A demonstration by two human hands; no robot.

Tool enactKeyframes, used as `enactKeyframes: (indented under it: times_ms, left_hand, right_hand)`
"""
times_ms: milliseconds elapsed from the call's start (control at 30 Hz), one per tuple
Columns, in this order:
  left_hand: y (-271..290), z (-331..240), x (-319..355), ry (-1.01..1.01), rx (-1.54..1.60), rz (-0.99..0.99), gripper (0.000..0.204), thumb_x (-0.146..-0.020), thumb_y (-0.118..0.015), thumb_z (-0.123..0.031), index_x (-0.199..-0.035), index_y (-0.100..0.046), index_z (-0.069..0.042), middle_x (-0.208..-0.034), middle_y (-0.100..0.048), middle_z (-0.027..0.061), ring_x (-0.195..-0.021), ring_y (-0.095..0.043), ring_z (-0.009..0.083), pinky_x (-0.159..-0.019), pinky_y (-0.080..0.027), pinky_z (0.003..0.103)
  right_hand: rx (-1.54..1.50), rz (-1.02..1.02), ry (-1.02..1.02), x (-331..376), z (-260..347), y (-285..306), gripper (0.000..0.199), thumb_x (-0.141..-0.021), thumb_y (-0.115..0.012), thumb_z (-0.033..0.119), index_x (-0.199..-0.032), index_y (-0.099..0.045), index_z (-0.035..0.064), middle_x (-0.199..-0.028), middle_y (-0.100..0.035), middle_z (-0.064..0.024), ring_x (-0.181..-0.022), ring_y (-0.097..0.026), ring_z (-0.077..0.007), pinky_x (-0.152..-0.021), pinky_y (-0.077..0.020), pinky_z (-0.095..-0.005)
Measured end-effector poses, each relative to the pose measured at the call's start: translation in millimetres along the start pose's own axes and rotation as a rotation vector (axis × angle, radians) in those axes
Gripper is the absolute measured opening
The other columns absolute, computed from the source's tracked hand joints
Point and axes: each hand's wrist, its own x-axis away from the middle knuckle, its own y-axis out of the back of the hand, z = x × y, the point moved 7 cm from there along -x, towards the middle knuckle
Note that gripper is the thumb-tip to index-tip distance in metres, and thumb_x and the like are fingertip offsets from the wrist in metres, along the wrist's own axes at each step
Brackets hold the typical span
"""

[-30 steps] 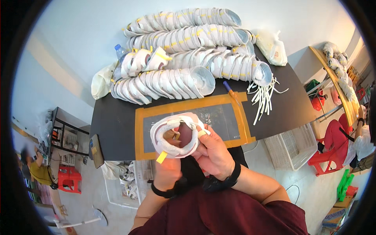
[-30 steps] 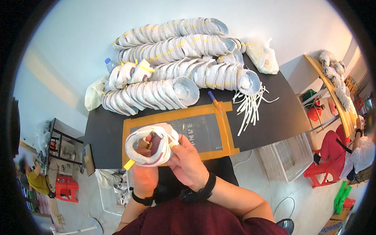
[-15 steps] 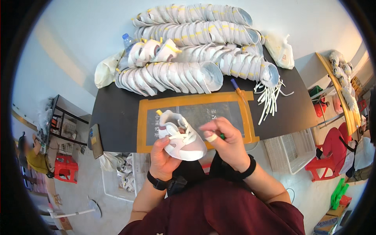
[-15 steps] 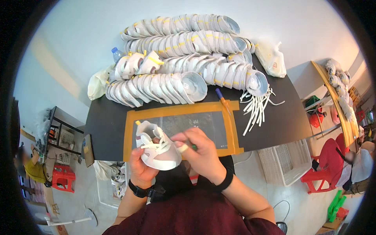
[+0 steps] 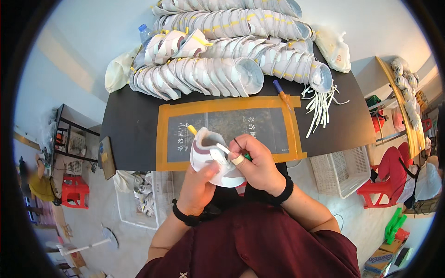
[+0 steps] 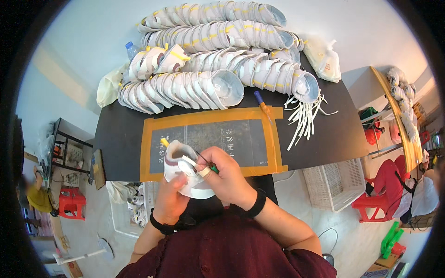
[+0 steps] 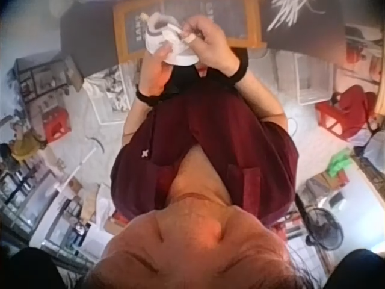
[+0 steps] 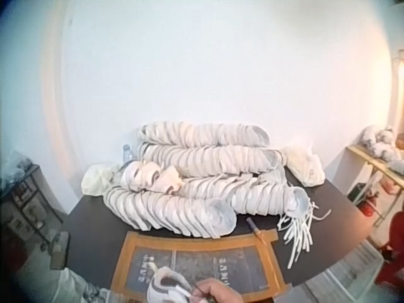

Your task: Manually assembling and trimming components of a shoe upper using a small hand tool.

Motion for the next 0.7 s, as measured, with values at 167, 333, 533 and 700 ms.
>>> enactKeyframes:
  times_ms: [167,333,533,700]
  left_hand:
    - [10,0,-6,0.057,0.061,-0.027,0.055,-0.086,-0.064,-0.009,-0.138,-0.045,-0.008,-0.122,-0.058,0.0049,-0.116,-0.057,0.0195,-0.101,-0.045,0.036]
    - [11,-2,-8,0.119,0.072,0.005,0.065,-0.084,-0.068,-0.010,-0.143,-0.042,-0.010,-0.126,-0.057,0.0054,-0.116,-0.056,0.0180,-0.102,-0.045,0.035]
    - [14,-3,-7,0.161,-0.030,0.022,0.070,-0.080,-0.070,-0.006,-0.144,-0.040,-0.009,-0.127,-0.057,0.0058,-0.117,-0.055,0.0180,-0.101,-0.045,0.035]
    - [6,-11,-1,0.106,-0.114,0.034,0.072,-0.075,-0.075,-0.008,-0.140,-0.042,-0.005,-0.125,-0.057,0.0071,-0.116,-0.056,0.0200,-0.101,-0.046,0.036]
  right_hand:
    - [-0.189,0.053,-0.207,4,-17,-7,0.009,-0.091,-0.067,0.009,-0.096,-0.059,0.0071,-0.086,-0.060,-0.0021,-0.079,-0.056,-0.0107,-0.072,-0.0477,-0.0272]
    - [-0.130,0.131,-0.147,3,-22,-10,0.011,-0.092,-0.069,0.013,-0.092,-0.061,0.0049,-0.087,-0.055,0.0027,-0.075,-0.050,-0.0041,-0.066,-0.0426,-0.0213]
    - [-0.068,0.092,-0.110,4,-19,-9,0.012,-0.089,-0.071,0.012,-0.088,-0.061,0.0053,-0.084,-0.053,0.0025,-0.070,-0.048,-0.0048,-0.063,-0.0414,-0.0215]
    - [-0.048,0.062,-0.086,8,-19,-11,0.013,-0.089,-0.070,0.012,-0.086,-0.060,0.0055,-0.084,-0.053,0.0017,-0.069,-0.049,-0.0049,-0.061,-0.0415,-0.0214]
